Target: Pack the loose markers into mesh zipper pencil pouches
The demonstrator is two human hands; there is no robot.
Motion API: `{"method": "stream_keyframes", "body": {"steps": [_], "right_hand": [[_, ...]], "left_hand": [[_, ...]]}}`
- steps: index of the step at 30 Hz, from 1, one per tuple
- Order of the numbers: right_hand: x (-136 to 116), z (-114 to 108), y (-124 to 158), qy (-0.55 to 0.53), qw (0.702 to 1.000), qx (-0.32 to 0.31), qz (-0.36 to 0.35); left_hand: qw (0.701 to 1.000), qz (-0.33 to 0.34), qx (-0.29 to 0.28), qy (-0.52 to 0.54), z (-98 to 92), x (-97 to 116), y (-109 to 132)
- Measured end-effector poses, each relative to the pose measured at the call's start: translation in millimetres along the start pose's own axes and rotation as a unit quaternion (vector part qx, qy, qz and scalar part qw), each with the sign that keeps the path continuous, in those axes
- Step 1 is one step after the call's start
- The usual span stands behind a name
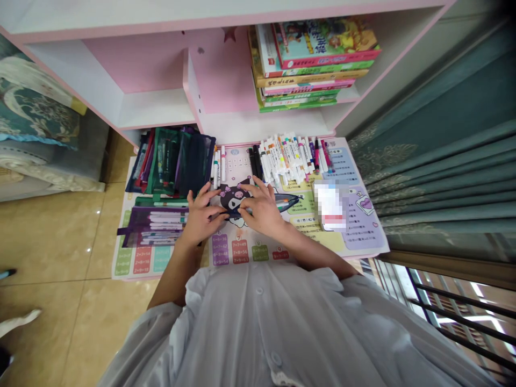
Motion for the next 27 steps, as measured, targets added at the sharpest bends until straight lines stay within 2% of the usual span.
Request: {"method": "stream_keyframes", "body": {"steps": [27], "right_hand": [[10.7, -8.1, 1.2, 0.017, 1.000, -0.006, 0.021]], "left_hand": [[1.000, 0.001, 0.002, 0.003, -1.8, 0.6, -0.6]]}}
Point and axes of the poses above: each hand's wrist, its own y-axis away from the middle knuckle, its own z-axis out of the palm, x = y × z, the point moved 9 cm from there along -y, towards the middle knuckle, and after that the axes turned 8 degrees about x, right-handed, at the moved point
